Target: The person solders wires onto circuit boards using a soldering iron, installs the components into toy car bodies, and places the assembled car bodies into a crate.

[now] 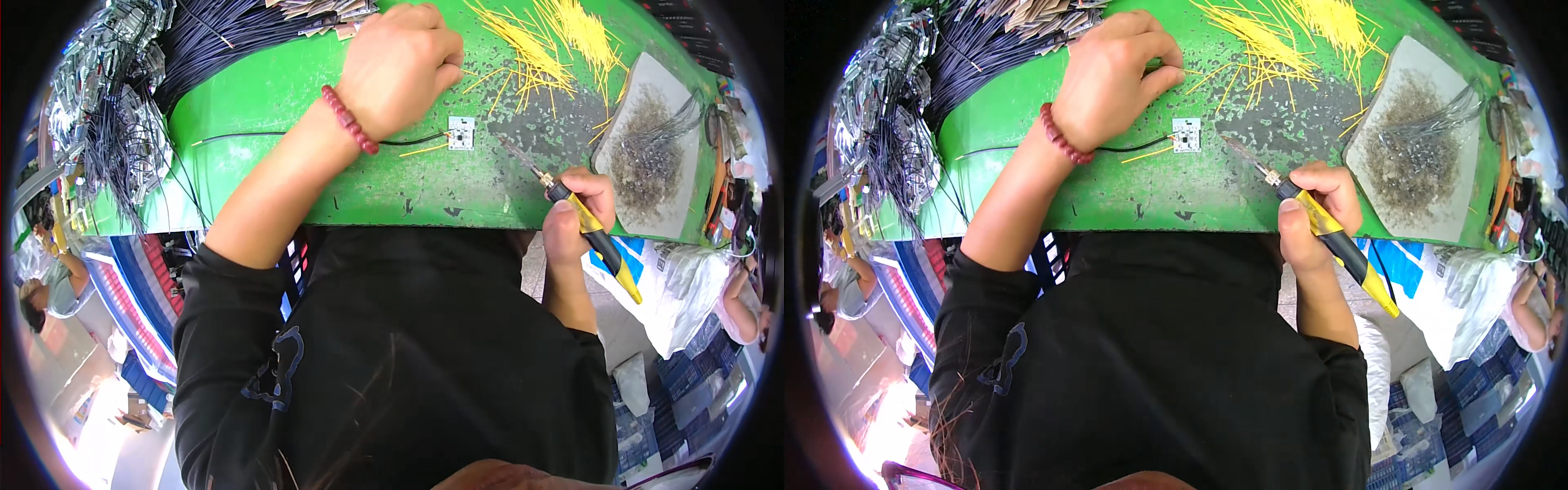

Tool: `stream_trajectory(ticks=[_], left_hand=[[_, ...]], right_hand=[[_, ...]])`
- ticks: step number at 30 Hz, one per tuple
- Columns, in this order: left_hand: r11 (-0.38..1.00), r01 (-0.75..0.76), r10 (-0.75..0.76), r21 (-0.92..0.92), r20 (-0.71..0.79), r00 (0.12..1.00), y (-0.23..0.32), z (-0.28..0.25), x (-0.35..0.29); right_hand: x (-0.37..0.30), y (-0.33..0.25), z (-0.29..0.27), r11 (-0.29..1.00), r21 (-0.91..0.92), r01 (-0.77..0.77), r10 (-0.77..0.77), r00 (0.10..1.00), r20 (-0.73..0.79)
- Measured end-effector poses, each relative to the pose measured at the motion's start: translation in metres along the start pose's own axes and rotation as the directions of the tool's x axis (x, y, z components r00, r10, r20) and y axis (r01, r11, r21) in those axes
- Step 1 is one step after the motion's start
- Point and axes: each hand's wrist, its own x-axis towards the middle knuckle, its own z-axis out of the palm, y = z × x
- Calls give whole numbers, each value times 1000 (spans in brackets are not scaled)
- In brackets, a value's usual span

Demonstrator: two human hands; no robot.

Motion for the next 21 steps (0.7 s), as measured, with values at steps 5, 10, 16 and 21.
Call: stream_trajectory(ticks=[5,10,16,21], left_hand=[[996,-80,82,48,-36,996,-10,10,-3],[943,143,-169,-301,-61,984,28,-16,-35],[979,72,-98,-191,-134,986,43,0,-69],[998,61,-56,15,-199,978,40,16,-72]], right_hand=[[0,0,0,999,-48,7,-7,1000,-13],[0,-4,1,998,-55,-1,0,1000,-11],[0,-5,17,997,77,-24,22,999,28],[-1,-3,17,990,113,-80,75,996,43]])
